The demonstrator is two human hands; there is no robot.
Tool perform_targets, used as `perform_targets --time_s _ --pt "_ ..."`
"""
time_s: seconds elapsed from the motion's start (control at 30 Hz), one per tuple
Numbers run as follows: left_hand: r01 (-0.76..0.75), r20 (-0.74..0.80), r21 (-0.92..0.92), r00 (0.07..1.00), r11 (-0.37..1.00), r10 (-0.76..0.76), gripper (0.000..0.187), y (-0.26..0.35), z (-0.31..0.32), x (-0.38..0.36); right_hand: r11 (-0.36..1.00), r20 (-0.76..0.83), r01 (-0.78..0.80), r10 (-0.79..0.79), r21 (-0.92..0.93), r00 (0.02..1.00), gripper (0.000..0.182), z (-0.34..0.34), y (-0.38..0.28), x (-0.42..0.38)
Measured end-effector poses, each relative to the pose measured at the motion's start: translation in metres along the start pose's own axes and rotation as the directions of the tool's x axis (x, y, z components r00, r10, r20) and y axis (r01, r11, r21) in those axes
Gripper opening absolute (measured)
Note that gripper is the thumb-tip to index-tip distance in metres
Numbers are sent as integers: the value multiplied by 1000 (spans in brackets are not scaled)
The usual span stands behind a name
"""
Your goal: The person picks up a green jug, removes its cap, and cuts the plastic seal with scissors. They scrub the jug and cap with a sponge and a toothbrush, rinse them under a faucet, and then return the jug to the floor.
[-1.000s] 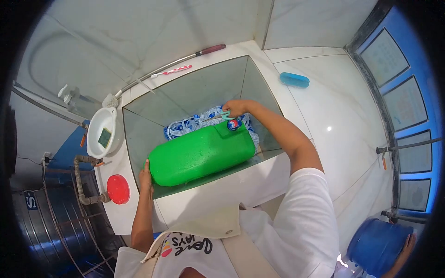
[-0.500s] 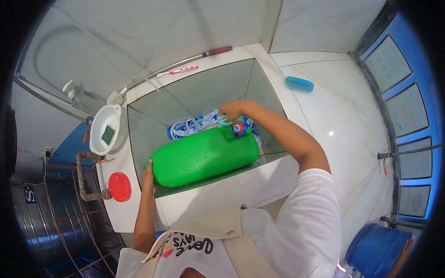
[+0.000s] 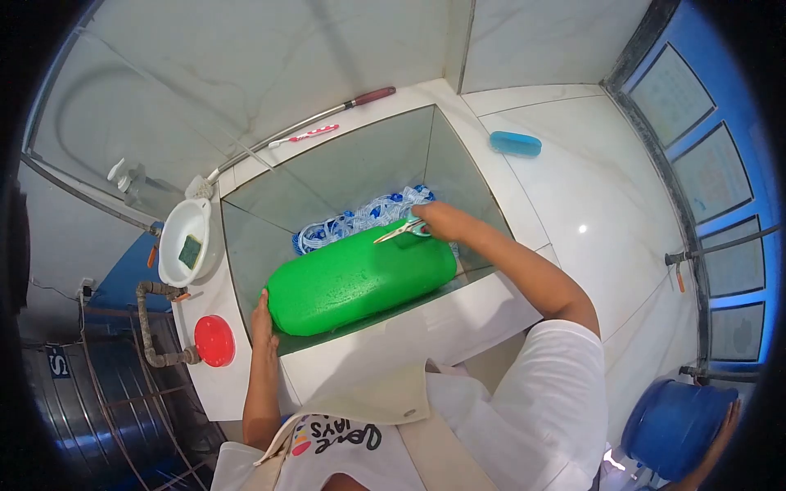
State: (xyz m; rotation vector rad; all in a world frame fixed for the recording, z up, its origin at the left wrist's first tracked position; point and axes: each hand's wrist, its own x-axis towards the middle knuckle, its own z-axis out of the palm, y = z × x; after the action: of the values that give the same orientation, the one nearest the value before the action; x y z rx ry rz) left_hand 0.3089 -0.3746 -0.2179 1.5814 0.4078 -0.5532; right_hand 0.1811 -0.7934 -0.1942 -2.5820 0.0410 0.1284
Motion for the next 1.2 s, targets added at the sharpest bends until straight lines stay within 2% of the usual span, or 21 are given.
perform_targets --time_s 0.03,0.1,0.17,0.27,0.33,0.4,0.43,0.47,0.53,0.57,0.6,0.67,0.7,0.77,0.9,0.97,1.0,1.07,1.1,1.17,1.2 --pt "-7 6 -19 1000 1000 7 52 0 0 0 999 21 -37 36 23 999 21 -8 9 1" --pt "-16 14 -42 1000 999 17 49 6 6 -5 989 -220 -147 142 -9 965 21 -36 28 8" --pt "-13 50 -77 999 997 17 45 26 19 -22 964 -372 -247 266 97 889 25 -67 33 22" --pt "-27 83 -5 996 1000 28 50 62 38 -52 942 -294 -335 318 -8 901 30 -81 42 51" --pt "-71 84 -17 994 997 72 47 87 56 -78 949 -329 -315 295 -9 897 34 -98 31 64" --pt "-107 80 -32 991 994 109 45 96 58 -88 837 -268 -537 545 110 795 38 -109 28 78" --pt "-109 74 -28 991 994 111 44 98 56 -91 855 -409 -516 491 55 769 37 -104 44 87" --pt "-114 68 -28 991 993 116 43 98 54 -91 863 -412 -503 476 48 777 37 -103 60 94" --pt "-133 18 -72 991 988 134 43 84 38 -83 797 -481 -596 560 93 674 29 -105 71 106" --pt "-147 -18 -110 989 983 146 43 76 30 -75 745 -451 -635 648 205 614 23 -108 72 112" --pt "-156 -27 -115 988 981 154 43 70 23 -68 753 -454 -625 639 205 621 23 -108 81 118" --pt "-136 -73 -246 990 960 122 42 55 12 -56 768 -356 -614 531 -181 769 19 -99 109 131" --pt "-141 -85 -257 989 956 123 42 46 10 -49 775 -355 -602 517 -190 779 19 -98 108 137" --pt "-89 -58 -366 996 926 73 43 34 6 -35 696 -435 -611 449 -378 780 17 -93 102 144" --pt "-106 -89 -398 993 911 77 44 14 3 -17 695 -472 -595 398 -404 786 16 -91 106 164" --pt "-92 -97 -375 994 922 60 44 1 -4 -4 779 -662 -596 343 -196 667 14 -91 122 169" --pt "-95 -106 -384 993 919 58 44 -3 -9 0 784 -658 -586 333 -204 675 14 -95 123 166" --pt "-62 -102 -378 994 924 26 45 -11 -14 4 770 -590 -546 284 -330 756 13 -106 118 155" --pt "-60 -106 -387 994 920 20 45 -9 -12 0 770 -585 -539 276 -340 763 13 -104 114 154" --pt "-42 -155 -238 988 970 4 48 1 -5 -10 728 -602 -571 276 -379 750 15 -103 109 156" --pt "-43 -158 -247 987 968 3 48 -2 -5 -7 729 -601 -566 267 -386 754 15 -101 108 168"
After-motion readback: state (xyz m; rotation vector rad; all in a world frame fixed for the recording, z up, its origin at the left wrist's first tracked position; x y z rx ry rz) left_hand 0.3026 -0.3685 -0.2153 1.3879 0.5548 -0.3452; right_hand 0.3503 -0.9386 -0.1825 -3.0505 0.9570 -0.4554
